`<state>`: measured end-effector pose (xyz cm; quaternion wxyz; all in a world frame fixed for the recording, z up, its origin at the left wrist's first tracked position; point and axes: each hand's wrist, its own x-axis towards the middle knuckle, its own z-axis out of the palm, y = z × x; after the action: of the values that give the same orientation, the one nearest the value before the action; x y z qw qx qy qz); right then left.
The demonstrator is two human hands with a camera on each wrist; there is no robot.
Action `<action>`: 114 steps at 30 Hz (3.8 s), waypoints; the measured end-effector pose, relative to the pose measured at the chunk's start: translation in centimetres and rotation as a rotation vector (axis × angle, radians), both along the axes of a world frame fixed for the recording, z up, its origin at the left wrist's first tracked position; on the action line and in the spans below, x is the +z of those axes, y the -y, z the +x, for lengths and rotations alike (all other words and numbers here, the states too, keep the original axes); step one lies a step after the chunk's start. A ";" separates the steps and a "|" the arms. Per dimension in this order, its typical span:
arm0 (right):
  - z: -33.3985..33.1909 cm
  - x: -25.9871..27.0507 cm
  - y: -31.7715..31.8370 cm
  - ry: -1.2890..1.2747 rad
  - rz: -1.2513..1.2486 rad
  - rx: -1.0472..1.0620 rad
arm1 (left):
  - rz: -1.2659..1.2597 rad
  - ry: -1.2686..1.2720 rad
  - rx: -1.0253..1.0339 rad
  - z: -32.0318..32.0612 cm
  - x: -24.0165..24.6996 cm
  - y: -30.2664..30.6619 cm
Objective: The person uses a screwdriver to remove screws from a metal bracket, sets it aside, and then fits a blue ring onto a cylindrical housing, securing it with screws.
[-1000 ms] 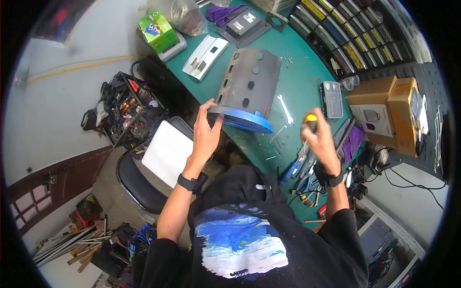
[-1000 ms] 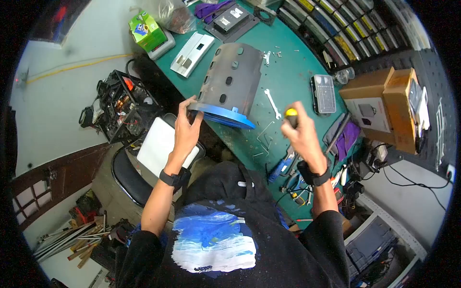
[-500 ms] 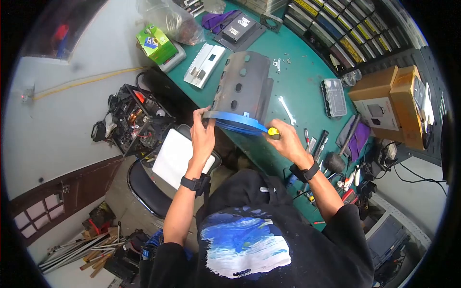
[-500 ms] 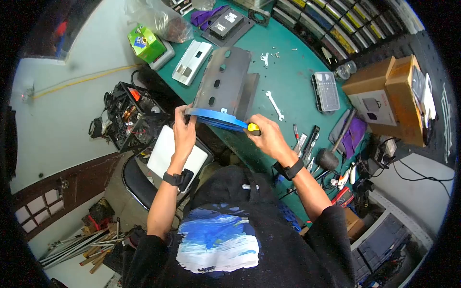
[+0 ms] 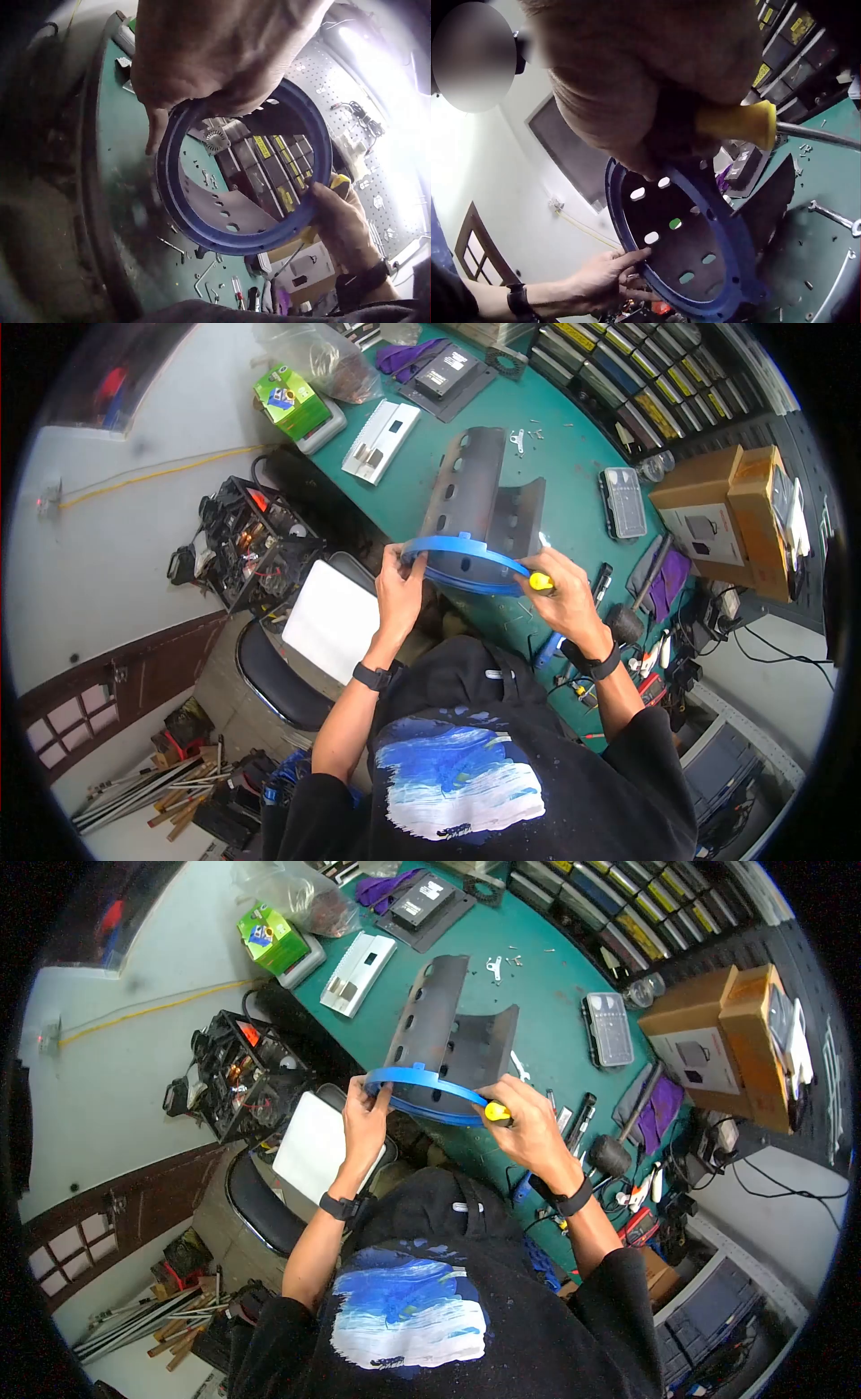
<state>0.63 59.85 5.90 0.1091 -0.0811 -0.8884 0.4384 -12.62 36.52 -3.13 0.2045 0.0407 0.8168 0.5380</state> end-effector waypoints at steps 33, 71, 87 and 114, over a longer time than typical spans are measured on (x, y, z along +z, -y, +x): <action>-5.1 6.2 1.3 0.199 -0.096 -0.134 | -0.170 -0.027 0.006 -0.8 5.9 2.0; -4.4 4.9 -3.6 0.235 -0.297 -0.207 | -0.085 -0.046 -0.054 -0.3 8.6 -0.3; -3.7 5.9 0.2 0.245 -0.236 -0.094 | -0.021 0.072 -0.047 0.7 6.2 2.8; 1.4 -4.6 -1.3 0.127 -0.008 -0.145 | 0.009 -0.432 -0.094 1.0 1.2 0.2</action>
<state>2.02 61.20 1.29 0.0837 -0.1733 -0.8835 0.4270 -11.62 36.33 -1.94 0.0494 0.1941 0.8364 0.5101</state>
